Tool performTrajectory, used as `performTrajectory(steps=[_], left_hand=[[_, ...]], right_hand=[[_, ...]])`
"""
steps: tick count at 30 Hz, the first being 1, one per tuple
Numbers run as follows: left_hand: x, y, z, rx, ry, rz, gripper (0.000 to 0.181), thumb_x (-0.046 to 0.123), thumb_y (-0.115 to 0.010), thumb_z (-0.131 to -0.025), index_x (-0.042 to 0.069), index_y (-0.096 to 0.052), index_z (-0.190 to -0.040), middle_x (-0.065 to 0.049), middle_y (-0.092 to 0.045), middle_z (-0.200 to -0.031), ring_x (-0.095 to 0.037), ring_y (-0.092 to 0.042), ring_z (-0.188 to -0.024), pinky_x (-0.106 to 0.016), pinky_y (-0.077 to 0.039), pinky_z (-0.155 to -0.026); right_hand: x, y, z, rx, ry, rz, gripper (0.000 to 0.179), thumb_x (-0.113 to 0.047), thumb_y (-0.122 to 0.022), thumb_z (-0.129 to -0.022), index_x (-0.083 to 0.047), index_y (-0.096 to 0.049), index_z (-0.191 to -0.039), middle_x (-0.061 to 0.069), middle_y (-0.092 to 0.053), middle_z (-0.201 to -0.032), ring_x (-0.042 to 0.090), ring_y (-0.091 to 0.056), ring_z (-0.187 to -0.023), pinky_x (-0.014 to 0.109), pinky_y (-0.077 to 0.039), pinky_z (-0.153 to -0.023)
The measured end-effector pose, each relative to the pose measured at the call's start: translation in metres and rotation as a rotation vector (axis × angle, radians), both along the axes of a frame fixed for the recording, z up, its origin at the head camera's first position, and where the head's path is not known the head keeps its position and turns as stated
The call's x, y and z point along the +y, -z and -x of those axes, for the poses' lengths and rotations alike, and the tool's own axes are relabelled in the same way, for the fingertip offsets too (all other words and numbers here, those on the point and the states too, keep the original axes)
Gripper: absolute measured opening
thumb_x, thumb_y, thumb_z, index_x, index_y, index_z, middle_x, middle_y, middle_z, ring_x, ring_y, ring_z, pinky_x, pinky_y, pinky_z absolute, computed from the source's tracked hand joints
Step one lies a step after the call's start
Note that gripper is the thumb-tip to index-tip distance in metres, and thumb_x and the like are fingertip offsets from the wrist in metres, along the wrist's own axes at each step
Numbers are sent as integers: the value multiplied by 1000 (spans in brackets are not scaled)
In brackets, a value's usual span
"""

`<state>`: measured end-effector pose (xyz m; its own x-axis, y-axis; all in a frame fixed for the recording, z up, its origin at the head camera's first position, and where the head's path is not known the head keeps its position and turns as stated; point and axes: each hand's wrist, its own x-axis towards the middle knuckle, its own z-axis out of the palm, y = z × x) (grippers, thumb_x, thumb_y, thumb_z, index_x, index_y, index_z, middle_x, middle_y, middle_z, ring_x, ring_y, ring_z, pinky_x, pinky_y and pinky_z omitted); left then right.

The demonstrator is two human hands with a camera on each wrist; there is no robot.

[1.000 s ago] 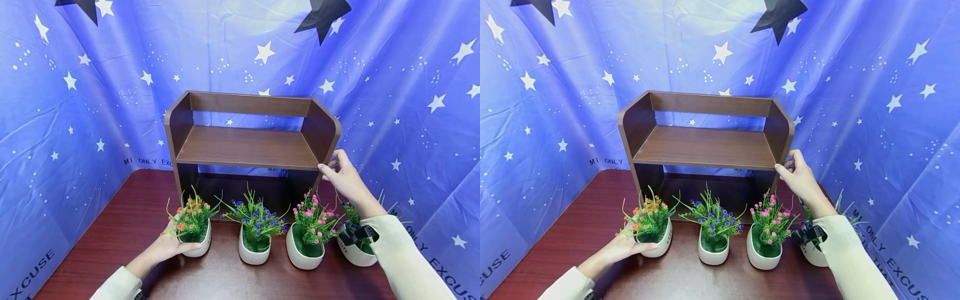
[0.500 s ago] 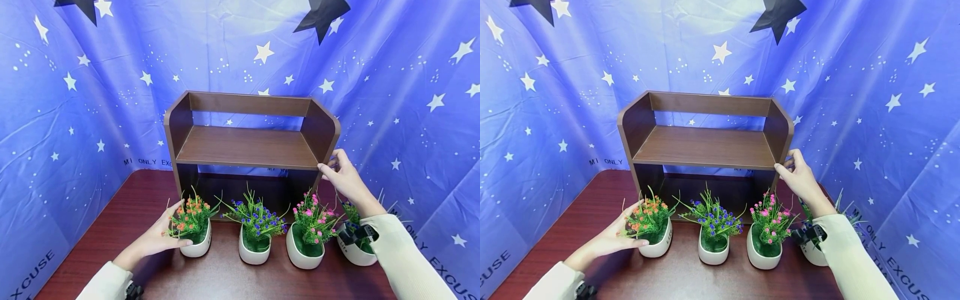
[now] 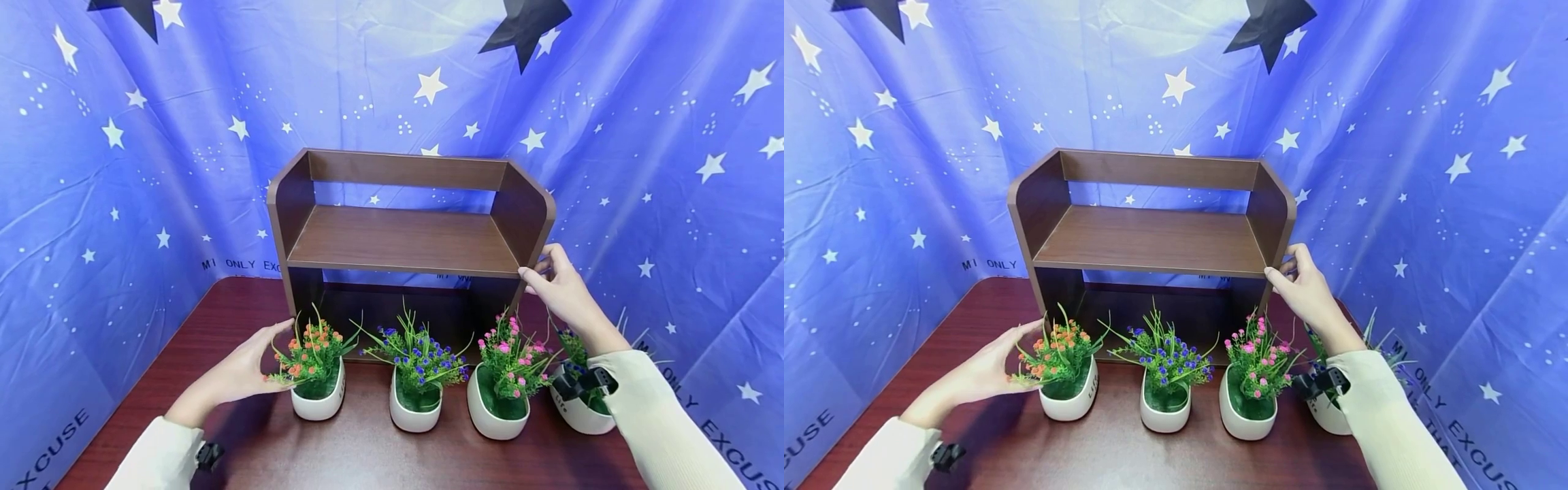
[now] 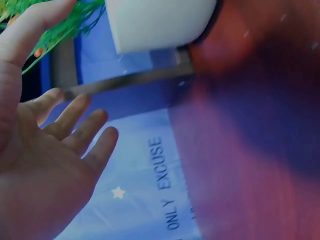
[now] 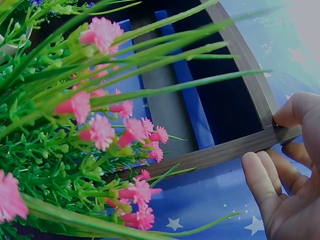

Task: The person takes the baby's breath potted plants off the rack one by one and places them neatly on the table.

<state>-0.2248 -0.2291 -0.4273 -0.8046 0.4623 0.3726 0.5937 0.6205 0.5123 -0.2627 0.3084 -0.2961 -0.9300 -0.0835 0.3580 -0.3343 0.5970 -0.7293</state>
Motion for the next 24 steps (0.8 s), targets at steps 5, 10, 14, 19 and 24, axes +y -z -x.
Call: performTrajectory(steps=[5, 10, 14, 19, 24], left_hand=[[-6, -13, 4, 40, -27, 52, 85, 28, -87, -77, -1, -46, -145, -17, -53, -140, -35, -49, -128, -57, -41, -101], [-8, -25, 9, 103, -35, 101, 69, 24, -81, -82, -3, -51, -139, -19, -56, -134, -36, -53, -124, -56, -42, -100], [-8, -36, 11, 112, -32, 132, 64, 28, -80, -84, -3, -55, -135, -18, -58, -131, -36, -53, -123, -56, -43, -100], [-10, -45, 12, 105, -33, 149, 57, 26, -80, -84, 1, -60, -132, -15, -60, -127, -34, -55, -121, -55, -43, -100], [-14, -50, 12, 113, -37, 171, 52, 26, -78, -87, 2, -62, -130, -13, -62, -126, -34, -56, -120, -55, -43, -100]], right_hand=[[0, 0, 1, 5, -2, -8, 37, -22, -56, -103, -2, -38, -128, 13, -47, -103, 18, -60, -82, 21, -55, -74], [0, -4, -2, 2, -12, -24, 38, -24, -56, -103, -1, -37, -127, 14, -46, -103, 22, -62, -83, 21, -55, -73], [0, -7, -5, -14, 2, -64, 41, -29, -56, -103, -2, -37, -128, 14, -48, -105, 21, -65, -84, 22, -54, -70], [2, -10, -7, -33, 0, -92, 48, -32, -56, -103, 0, -36, -133, 17, -50, -109, 16, -67, -83, 24, -55, -72], [8, -11, -7, -20, -11, -130, 48, -31, -57, -103, 0, -37, -134, 17, -54, -110, 13, -63, -83, 24, -51, -73]])
